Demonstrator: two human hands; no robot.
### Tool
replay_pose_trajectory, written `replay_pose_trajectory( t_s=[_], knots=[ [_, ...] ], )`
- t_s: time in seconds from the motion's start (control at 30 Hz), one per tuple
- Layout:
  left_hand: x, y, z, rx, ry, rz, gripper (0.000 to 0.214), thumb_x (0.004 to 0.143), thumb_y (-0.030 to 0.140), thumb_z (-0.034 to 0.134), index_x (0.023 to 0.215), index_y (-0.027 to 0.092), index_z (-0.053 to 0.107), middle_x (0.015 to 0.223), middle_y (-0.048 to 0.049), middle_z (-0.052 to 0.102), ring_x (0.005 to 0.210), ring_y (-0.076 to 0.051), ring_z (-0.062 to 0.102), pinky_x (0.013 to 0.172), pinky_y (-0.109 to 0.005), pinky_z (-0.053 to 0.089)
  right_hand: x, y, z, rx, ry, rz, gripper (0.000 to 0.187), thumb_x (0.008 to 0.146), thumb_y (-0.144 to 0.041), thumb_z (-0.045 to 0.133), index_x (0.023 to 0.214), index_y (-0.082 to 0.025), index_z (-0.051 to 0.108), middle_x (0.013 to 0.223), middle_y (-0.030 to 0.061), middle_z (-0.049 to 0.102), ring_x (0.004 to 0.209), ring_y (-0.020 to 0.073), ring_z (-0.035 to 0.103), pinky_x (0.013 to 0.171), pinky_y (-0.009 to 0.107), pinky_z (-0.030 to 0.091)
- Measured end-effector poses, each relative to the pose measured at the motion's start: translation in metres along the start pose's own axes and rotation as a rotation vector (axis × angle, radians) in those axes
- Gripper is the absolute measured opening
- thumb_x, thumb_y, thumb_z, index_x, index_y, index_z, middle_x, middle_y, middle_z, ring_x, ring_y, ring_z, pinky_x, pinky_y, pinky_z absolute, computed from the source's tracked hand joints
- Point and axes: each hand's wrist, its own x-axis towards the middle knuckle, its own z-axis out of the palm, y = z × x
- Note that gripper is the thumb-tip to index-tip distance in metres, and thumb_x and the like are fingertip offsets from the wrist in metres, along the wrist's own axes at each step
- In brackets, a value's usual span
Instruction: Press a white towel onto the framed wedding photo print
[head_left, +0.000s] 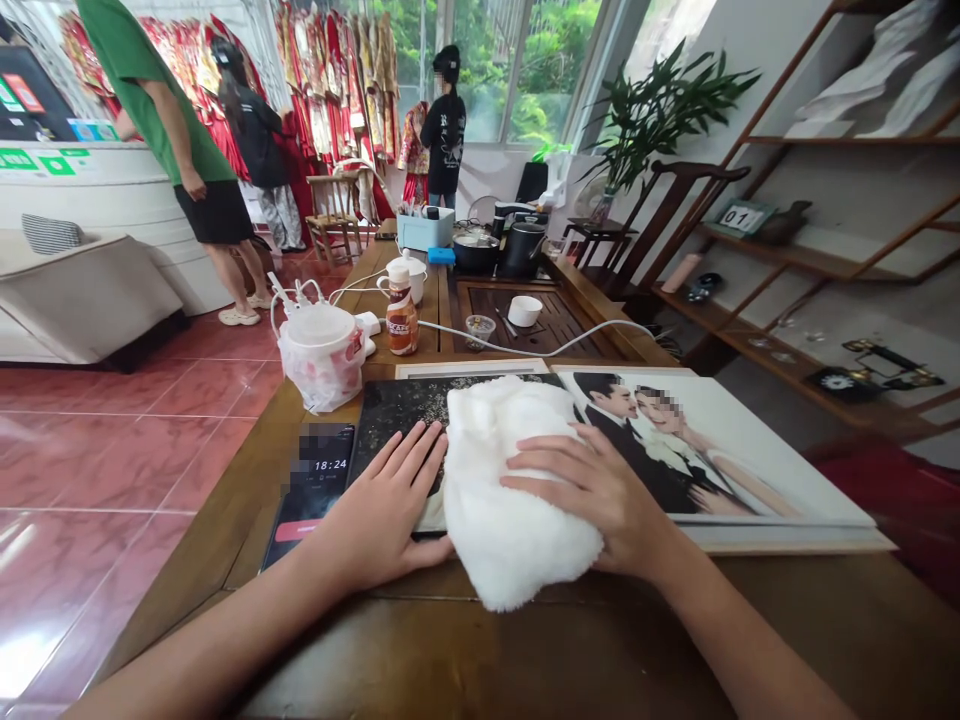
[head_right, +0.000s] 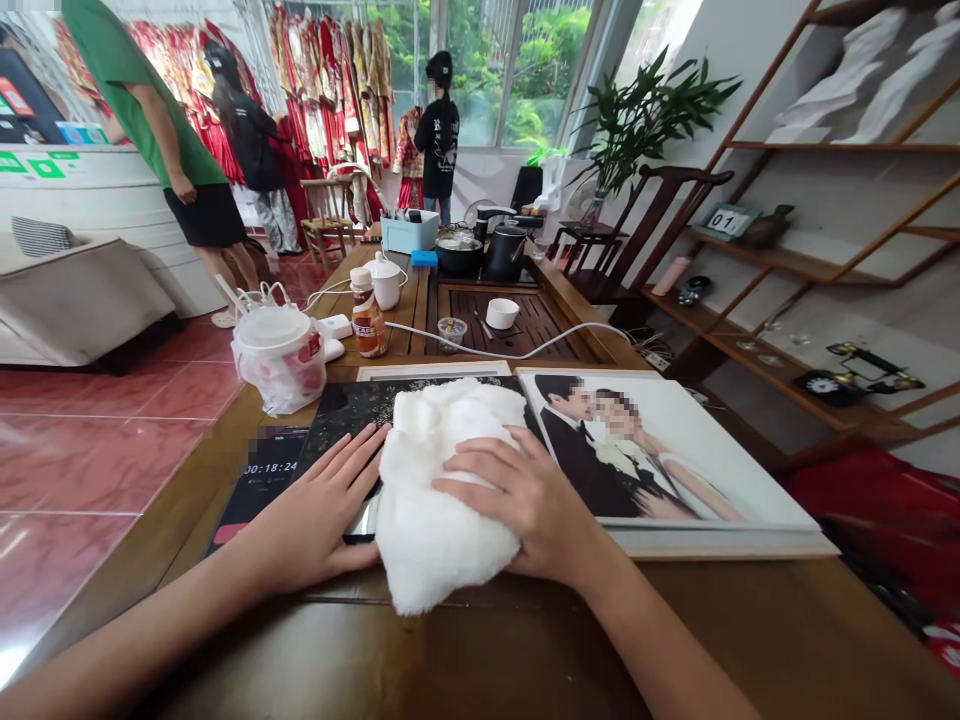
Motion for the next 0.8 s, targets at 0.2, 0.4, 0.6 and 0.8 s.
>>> replay_pose_trajectory(
  t_s=[0.2,0.4,0.6,0.8],
  knots=[
    [0.001,0.001,0.000,0.006,-0.016,-0.024,0.093,0.091,0.073,0.029,0.152,0.003,0.021,0.158,-0.0183,0.016,0.147,-0.032,0.013,0.118,-0.047,0.018,-0.006,0.011,-0.006,-0.105,-0.043,0.078,0.042,0.086,-0.039,0.056,0.124,-0.021,0.056,0.119,0.0110,0.066,0.115,0.0295,0.055,0.094,0.046,0.027],
    [0.001,0.001,-0.001,0.022,-0.022,0.000,0.088,0.092,0.068,0.035,0.152,0.005,0.022,0.159,-0.0165,0.016,0.147,-0.030,0.013,0.119,-0.045,0.018,0.001,-0.002,0.001,0.026,0.000,-0.013,0.037,0.091,-0.041,0.046,0.121,-0.024,0.057,0.116,0.0065,0.068,0.113,0.0258,0.057,0.096,0.044,0.025],
    [0.001,0.002,0.000,0.000,-0.024,-0.026,0.094,0.091,0.073,0.029,0.152,0.003,0.021,0.159,-0.0179,0.016,0.147,-0.032,0.014,0.118,-0.047,0.020,-0.004,0.012,-0.008,-0.115,-0.065,0.093,0.048,0.078,-0.038,0.064,0.123,-0.021,0.055,0.120,0.0112,0.065,0.114,0.0299,0.056,0.092,0.043,0.027],
    [0.001,0.001,0.000,0.013,0.002,-0.007,0.093,0.091,0.073,0.029,0.151,0.003,0.024,0.158,-0.0185,0.019,0.146,-0.032,0.016,0.118,-0.047,0.021,0.000,0.001,-0.009,-0.093,-0.134,0.062,0.065,0.073,-0.034,0.063,0.135,-0.025,0.047,0.132,0.0091,0.060,0.126,0.0300,0.050,0.099,0.045,0.023]
  ],
)
